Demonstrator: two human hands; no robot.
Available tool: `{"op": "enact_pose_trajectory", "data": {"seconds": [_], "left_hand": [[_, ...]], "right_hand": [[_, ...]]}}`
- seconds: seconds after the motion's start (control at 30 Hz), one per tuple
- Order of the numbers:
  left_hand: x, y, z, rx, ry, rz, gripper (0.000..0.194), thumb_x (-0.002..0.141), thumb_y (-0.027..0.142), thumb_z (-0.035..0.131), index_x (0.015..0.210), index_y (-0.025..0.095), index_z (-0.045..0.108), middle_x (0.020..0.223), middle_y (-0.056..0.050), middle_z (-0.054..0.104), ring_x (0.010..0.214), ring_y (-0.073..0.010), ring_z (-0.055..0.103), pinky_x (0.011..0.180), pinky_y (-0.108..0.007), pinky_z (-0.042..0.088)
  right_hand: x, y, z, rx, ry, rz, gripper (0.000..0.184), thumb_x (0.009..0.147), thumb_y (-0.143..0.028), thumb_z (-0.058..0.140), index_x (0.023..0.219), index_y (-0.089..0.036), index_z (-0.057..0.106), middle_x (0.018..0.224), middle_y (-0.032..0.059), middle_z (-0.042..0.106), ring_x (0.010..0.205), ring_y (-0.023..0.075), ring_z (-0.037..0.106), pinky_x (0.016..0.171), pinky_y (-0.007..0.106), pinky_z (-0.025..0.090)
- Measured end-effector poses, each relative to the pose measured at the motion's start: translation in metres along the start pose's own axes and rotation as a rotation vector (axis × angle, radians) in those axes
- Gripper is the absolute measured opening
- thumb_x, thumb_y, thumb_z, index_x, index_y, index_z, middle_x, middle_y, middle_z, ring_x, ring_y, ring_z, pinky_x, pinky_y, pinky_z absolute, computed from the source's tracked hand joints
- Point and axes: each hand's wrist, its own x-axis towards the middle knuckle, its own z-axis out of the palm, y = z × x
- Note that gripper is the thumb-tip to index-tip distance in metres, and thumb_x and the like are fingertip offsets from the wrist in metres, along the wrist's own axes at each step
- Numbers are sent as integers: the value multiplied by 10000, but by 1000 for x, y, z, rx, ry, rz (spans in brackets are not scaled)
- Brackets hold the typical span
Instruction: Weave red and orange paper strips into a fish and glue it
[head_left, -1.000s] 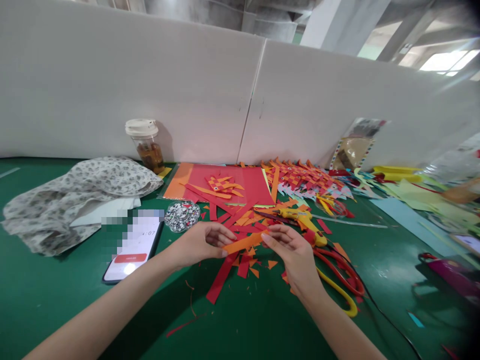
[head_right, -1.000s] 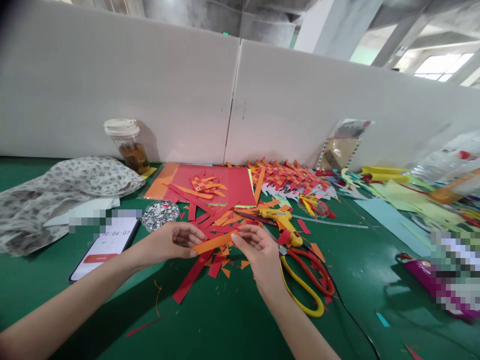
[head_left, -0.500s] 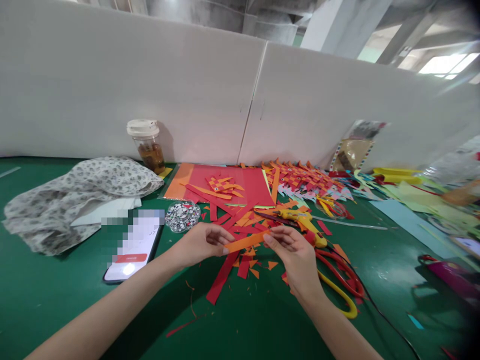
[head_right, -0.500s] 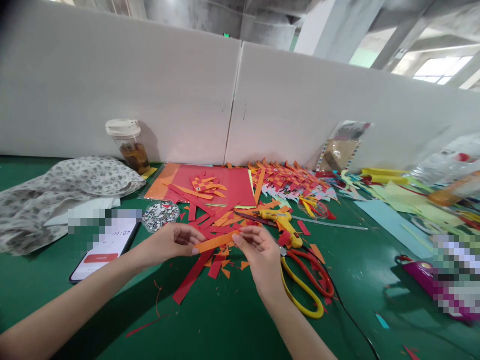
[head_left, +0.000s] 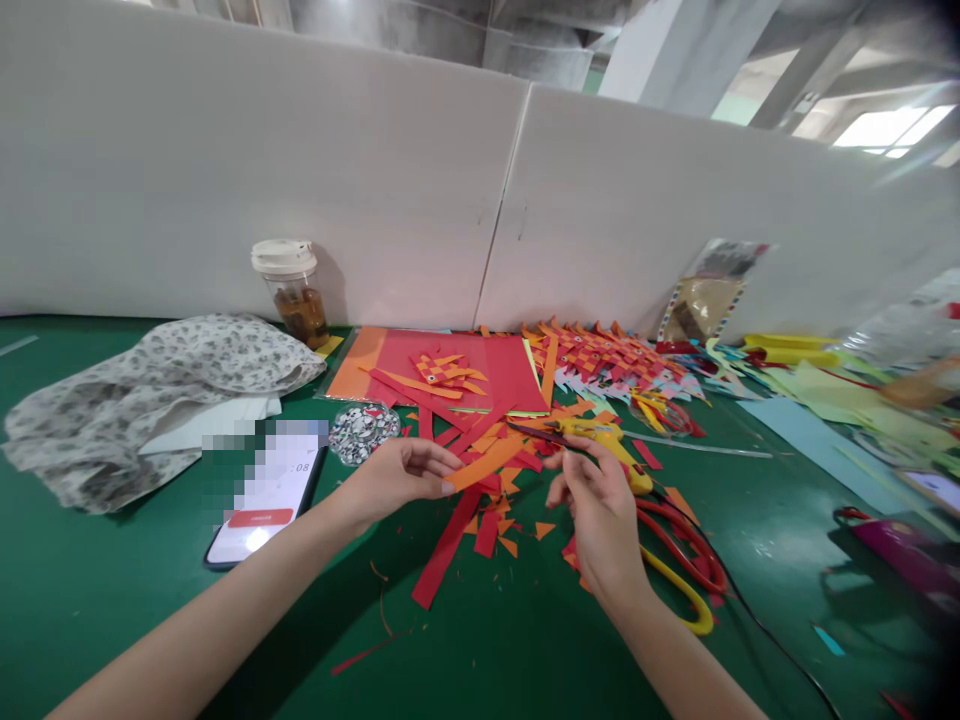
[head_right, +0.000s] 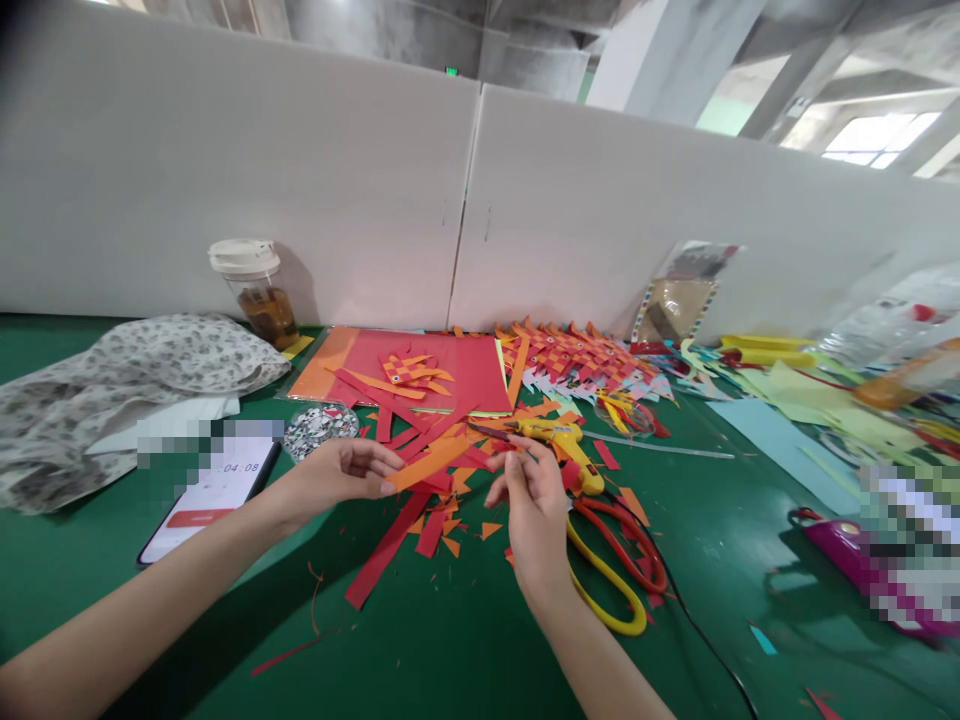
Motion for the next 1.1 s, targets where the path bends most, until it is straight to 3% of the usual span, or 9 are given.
{"op": "enact_pose_trajectory", "data": {"seconds": [0.1,0.17,0.3,0.5,0.77,1.1], "left_hand": [[-1,1,0,-17,-1,-4,240,582,160,732,817,176,683,755,-12,676,752,-157,629,764,-304,489],[-2,3,1,-24,-5,-8,235,581,164,734,811,179,685,744,-10,674,744,-155,627,763,-305,487],[-4,3,7,-30,-40,-8,215,582,168,730,793,182,686,715,-5,670,718,-154,622,753,-320,488],[-1,-8,15,-10,-87,12,218,577,131,715,787,176,682,724,-10,674,708,-150,619,758,-331,486],[2,-16,15,27,-46,38,209,596,235,751,781,177,672,697,-11,652,687,-150,607,737,-331,472],[0,-12,14,17,-70,28,191,607,215,748,780,190,671,708,-10,653,701,-155,611,759,-344,470]], "right_hand": [[0,1,1,32,-28,47,261,770,-346,638,1000,-246,565,1059,34,605,817,156,615,667,281,512],[0,0,2,80,-72,105,266,789,-372,609,1016,-239,577,1051,47,614,927,195,602,737,317,512],[-3,-3,5,94,-150,169,326,803,-433,580,1063,-236,561,894,33,648,850,184,617,725,317,509],[-4,-4,6,-63,-123,115,453,650,-344,749,1036,-228,541,724,-8,646,677,145,605,699,289,493],[-4,-9,7,-99,-89,107,478,610,-352,765,1010,-208,544,705,1,661,648,143,607,674,286,498],[-4,-9,6,-77,-59,136,495,581,-335,788,982,-204,529,686,-5,665,620,149,613,666,295,505]]}}
